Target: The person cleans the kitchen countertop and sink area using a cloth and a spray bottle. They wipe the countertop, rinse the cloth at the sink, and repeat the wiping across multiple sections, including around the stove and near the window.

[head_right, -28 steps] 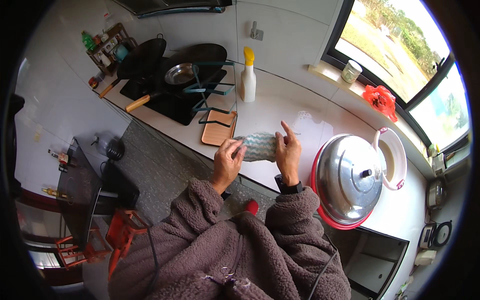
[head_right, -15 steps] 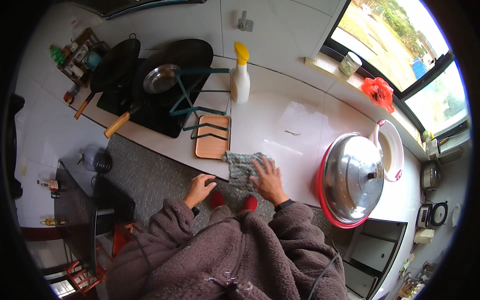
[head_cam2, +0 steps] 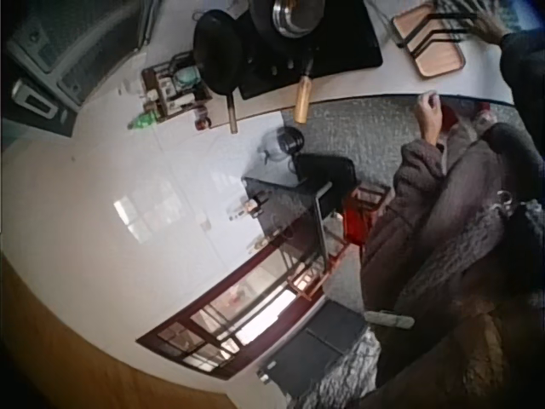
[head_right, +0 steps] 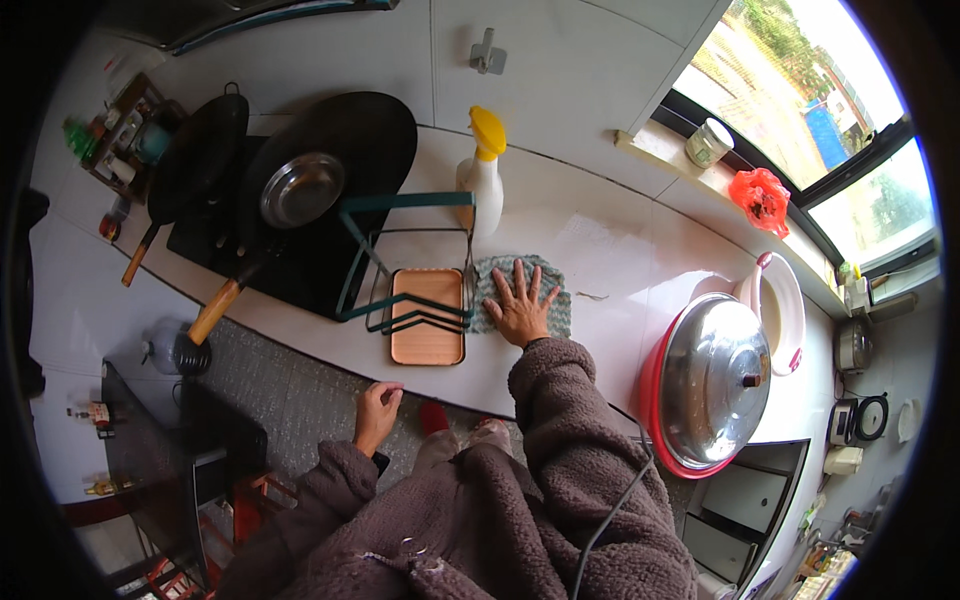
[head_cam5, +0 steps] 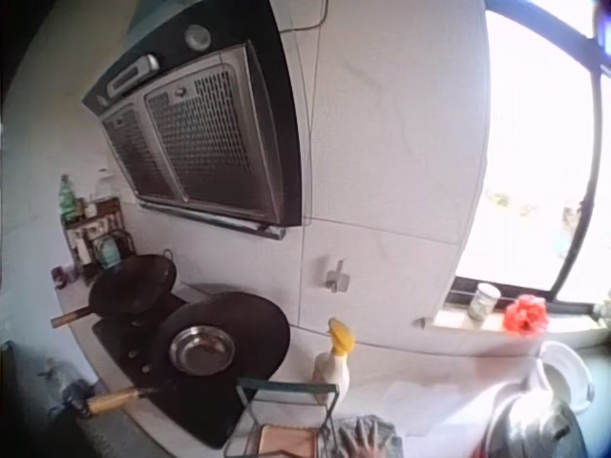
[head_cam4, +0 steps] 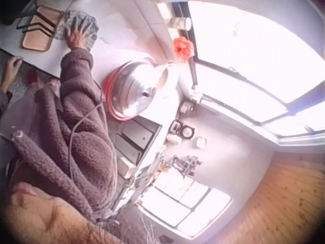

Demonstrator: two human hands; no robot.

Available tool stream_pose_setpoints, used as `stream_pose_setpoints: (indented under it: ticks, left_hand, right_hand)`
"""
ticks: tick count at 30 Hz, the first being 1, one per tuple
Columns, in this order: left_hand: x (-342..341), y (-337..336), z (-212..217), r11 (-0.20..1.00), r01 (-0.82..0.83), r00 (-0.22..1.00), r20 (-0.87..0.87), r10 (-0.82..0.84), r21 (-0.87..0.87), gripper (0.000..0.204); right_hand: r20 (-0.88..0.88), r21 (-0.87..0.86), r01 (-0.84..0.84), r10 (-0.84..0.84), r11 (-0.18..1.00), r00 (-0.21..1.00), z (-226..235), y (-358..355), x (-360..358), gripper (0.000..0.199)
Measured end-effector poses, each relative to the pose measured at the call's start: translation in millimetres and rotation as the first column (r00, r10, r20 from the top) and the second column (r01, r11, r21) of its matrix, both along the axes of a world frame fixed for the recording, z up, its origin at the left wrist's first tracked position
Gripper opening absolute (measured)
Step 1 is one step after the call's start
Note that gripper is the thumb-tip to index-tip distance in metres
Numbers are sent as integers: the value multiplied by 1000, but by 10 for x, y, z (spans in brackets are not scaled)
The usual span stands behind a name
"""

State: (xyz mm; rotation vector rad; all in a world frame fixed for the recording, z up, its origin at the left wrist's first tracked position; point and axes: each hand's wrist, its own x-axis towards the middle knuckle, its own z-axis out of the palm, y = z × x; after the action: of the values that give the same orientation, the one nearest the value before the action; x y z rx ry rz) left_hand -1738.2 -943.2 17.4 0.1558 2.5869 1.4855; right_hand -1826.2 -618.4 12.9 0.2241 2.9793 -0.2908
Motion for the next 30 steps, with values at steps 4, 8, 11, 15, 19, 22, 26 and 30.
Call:
stream_pose_setpoints:
  ticks: [4,8,11,15,19,22,26,30]
  left_hand:
    - [-68,43,0,990,-124,992,8,124,-72,18]
    - [-169,79,-5,955,-235,967,53,248,-180,22]
    - [-188,157,-37,921,-296,953,-13,303,-254,24]
    - [-152,275,-68,863,-386,921,-74,383,-327,24]
    - [-171,348,-79,815,-418,906,-118,407,-401,27]
    - [-186,362,-78,804,-447,894,-178,411,-391,27]
    - [-185,363,-95,775,-447,894,-210,395,-446,26]
    - [-191,332,-93,787,-404,913,-261,313,-467,25]
  right_hand:
    - [-30,7,78,-78,997,996,-53,253,-445,66]
    - [-52,-3,96,-96,995,994,-76,545,-959,66]
    - [-75,-20,65,-67,998,995,-92,743,-1338,65]
    - [-73,16,-6,8,1000,997,-87,969,-1841,64]
    - [-71,108,-47,54,993,996,-31,1233,-2229,61]
    - [-84,163,-88,102,983,991,8,1567,-2297,61]
    - [-101,194,-102,124,976,987,-20,2068,-2096,61]
    - [-151,198,-9,39,980,988,-38,2409,-1821,61]
